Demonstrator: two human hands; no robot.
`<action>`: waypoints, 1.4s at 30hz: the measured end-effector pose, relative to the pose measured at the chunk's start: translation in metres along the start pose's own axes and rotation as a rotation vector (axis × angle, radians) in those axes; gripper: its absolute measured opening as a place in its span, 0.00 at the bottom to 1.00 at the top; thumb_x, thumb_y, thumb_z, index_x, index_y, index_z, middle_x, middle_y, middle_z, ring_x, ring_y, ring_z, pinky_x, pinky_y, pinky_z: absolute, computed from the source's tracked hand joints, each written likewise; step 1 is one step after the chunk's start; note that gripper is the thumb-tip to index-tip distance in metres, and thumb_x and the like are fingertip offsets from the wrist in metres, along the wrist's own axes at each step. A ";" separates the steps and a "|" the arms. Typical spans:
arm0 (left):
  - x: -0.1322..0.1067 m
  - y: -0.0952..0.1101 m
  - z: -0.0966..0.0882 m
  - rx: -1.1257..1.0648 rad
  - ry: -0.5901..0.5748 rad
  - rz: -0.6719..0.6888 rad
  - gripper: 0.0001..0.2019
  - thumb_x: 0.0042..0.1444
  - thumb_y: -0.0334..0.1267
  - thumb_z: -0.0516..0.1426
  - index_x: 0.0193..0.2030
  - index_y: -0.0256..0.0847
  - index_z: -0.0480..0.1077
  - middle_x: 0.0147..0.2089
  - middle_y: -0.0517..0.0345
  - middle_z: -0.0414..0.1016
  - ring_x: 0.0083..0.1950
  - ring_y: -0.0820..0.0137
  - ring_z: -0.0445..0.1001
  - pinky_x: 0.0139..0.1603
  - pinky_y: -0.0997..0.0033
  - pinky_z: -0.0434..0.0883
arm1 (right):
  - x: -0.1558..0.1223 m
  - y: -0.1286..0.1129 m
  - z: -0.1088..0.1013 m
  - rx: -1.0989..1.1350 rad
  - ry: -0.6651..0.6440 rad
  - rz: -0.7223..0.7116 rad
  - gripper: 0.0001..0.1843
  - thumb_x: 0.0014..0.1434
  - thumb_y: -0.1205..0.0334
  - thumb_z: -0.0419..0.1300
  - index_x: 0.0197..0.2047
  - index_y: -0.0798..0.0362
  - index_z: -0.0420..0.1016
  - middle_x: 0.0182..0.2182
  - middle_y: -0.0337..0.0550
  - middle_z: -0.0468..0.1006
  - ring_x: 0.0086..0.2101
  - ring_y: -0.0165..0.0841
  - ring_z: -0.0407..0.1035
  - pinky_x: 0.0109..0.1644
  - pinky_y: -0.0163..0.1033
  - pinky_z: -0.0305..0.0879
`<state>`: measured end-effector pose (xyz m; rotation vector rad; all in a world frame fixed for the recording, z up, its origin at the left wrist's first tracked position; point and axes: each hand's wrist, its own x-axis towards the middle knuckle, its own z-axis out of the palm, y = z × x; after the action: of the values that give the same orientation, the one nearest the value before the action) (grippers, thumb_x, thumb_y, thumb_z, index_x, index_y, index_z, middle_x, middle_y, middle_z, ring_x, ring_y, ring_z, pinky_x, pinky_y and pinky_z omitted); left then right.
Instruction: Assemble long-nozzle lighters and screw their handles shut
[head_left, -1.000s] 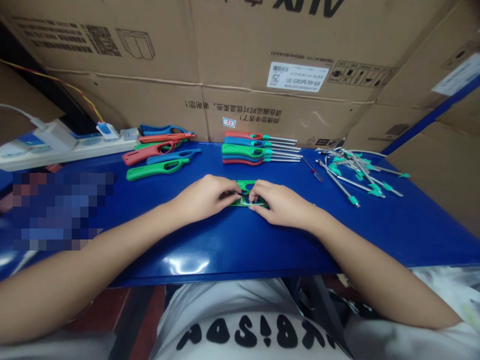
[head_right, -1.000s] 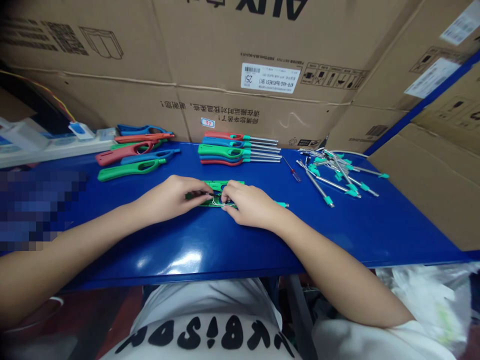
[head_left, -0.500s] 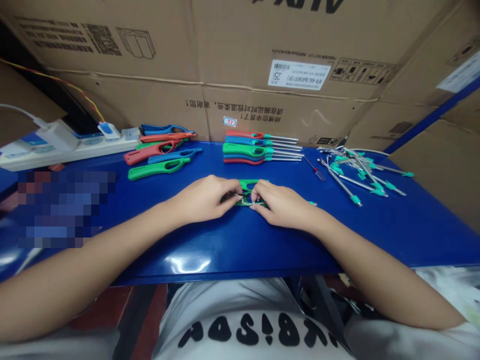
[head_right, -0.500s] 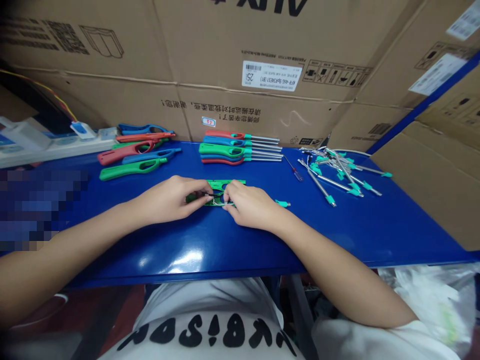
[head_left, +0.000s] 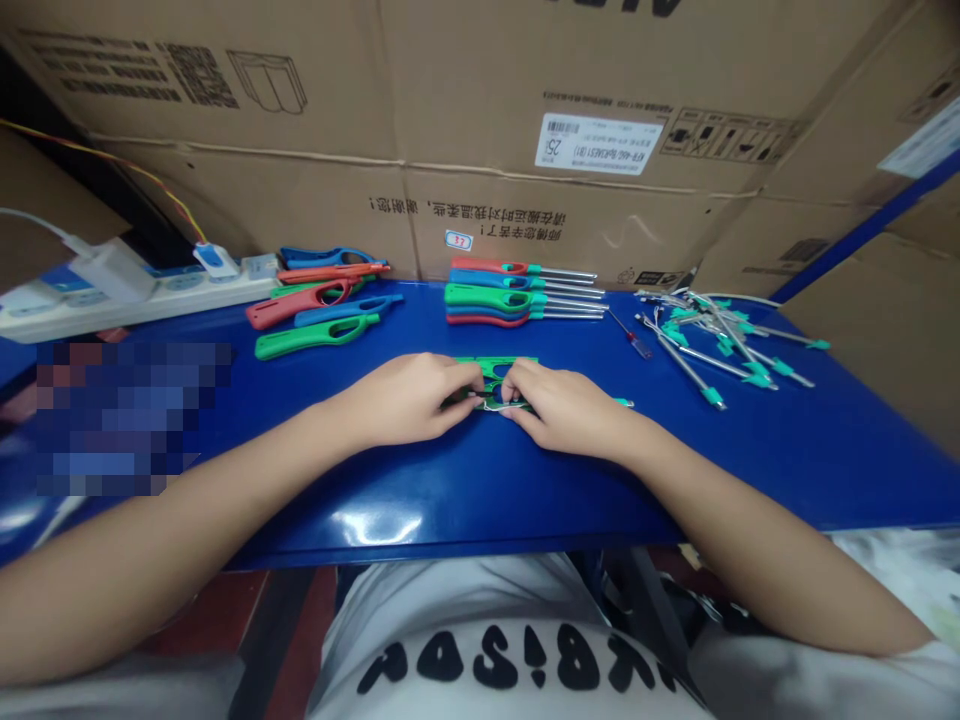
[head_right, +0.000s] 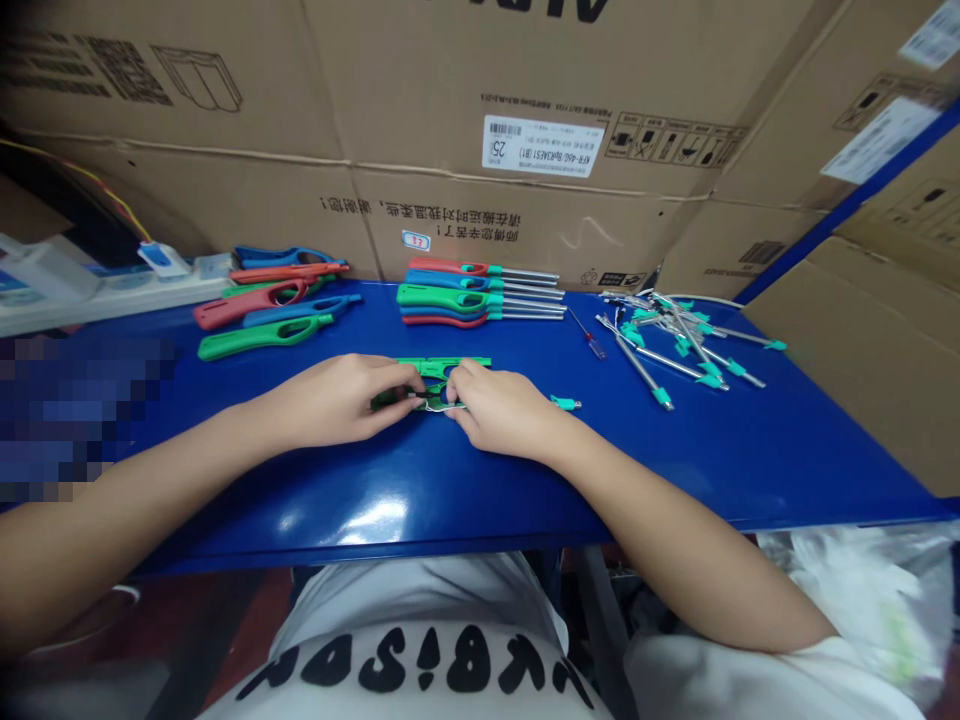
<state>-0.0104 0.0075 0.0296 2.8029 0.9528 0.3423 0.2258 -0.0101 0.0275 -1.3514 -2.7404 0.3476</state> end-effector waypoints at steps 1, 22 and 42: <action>0.000 0.000 0.000 0.004 0.001 0.002 0.09 0.68 0.39 0.53 0.46 0.40 0.73 0.37 0.55 0.79 0.35 0.67 0.77 0.35 0.71 0.67 | 0.000 0.000 0.000 0.005 0.003 0.002 0.06 0.68 0.60 0.57 0.47 0.52 0.69 0.47 0.48 0.76 0.38 0.37 0.71 0.38 0.39 0.58; 0.005 -0.012 0.014 -0.145 0.150 0.020 0.10 0.68 0.39 0.57 0.45 0.38 0.79 0.41 0.52 0.83 0.40 0.67 0.80 0.43 0.71 0.71 | 0.006 0.044 -0.006 0.792 -0.165 0.026 0.14 0.59 0.55 0.67 0.38 0.51 0.67 0.22 0.29 0.66 0.22 0.25 0.63 0.28 0.31 0.59; -0.003 0.009 -0.010 0.325 -0.214 0.055 0.20 0.73 0.40 0.47 0.64 0.39 0.73 0.49 0.46 0.74 0.43 0.60 0.77 0.45 0.60 0.74 | 0.008 0.037 -0.003 0.610 -0.063 -0.052 0.08 0.58 0.61 0.65 0.36 0.53 0.70 0.21 0.29 0.62 0.23 0.25 0.56 0.28 0.32 0.55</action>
<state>-0.0102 -0.0005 0.0408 3.0763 0.9584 -0.1181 0.2504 0.0186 0.0217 -1.1050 -2.3920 1.1212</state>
